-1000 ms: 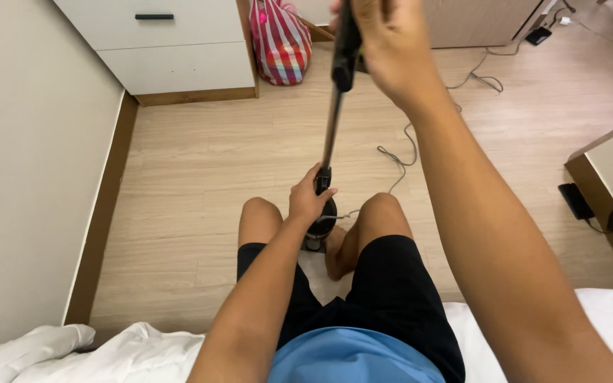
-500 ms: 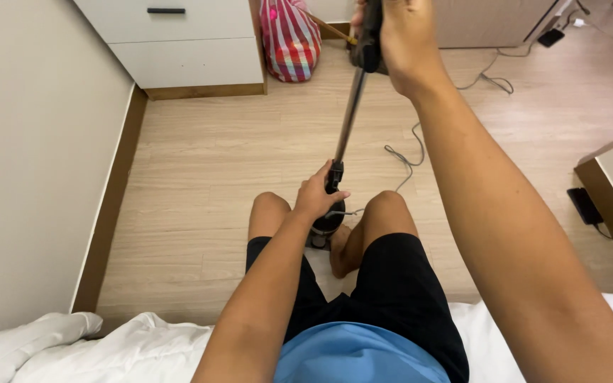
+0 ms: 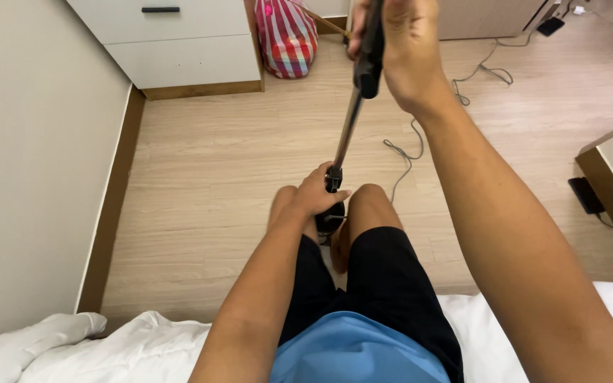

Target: Disassembling and reassembling the components of a handheld vacuum cleaner.

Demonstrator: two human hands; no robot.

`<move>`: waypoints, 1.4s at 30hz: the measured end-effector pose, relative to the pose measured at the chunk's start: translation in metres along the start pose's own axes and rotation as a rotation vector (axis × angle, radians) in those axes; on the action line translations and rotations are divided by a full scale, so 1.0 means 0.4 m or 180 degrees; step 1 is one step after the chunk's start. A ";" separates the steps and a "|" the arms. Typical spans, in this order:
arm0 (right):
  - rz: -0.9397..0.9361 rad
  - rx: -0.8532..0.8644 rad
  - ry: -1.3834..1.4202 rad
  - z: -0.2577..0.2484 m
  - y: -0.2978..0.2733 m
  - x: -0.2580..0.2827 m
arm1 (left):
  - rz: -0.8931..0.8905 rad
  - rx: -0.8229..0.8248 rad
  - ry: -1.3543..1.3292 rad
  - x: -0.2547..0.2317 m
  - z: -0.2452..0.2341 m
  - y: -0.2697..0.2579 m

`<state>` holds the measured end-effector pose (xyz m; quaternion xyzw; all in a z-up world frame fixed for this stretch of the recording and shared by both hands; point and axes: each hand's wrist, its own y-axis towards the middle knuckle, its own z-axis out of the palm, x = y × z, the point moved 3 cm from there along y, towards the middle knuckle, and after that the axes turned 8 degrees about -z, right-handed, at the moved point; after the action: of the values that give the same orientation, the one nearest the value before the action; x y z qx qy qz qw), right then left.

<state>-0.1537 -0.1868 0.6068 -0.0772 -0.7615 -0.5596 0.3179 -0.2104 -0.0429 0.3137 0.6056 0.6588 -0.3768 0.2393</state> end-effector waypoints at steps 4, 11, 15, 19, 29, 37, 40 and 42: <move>0.0156 0.0034 0.0064 0.025 -0.006 -0.017 | -0.0227 0.0234 -0.0239 0.011 -0.040 -0.005; -0.0125 0.0195 -0.0083 0.054 -0.015 0.093 | 0.0036 0.0271 -0.0423 0.063 -0.017 0.029; 0.0141 0.0030 -0.0427 0.031 -0.062 0.129 | 0.0091 0.0119 -0.0302 0.035 -0.025 0.022; 0.0615 -0.0099 -0.0811 0.019 -0.113 0.127 | 0.0148 0.0244 -0.0111 0.002 -0.041 0.005; 0.0837 -0.0045 -0.0916 0.059 -0.210 0.162 | -0.0095 -0.0057 -0.0311 0.020 -0.022 0.031; 0.0170 -0.0306 -0.1680 0.043 -0.193 0.173 | -0.0045 -0.0204 -0.0261 0.016 -0.019 0.037; 0.0051 -0.0364 -0.1551 0.038 -0.191 0.169 | 0.0095 -0.0181 0.0105 0.004 -0.024 0.041; 0.0063 -0.0572 -0.1626 0.035 -0.194 0.173 | 0.0035 -0.0056 0.0502 0.008 -0.015 0.053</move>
<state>-0.2503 -0.2188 0.5814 -0.2511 -0.7636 -0.5841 0.1127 -0.1891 -0.0368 0.3105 0.6350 0.6755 -0.3208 0.1940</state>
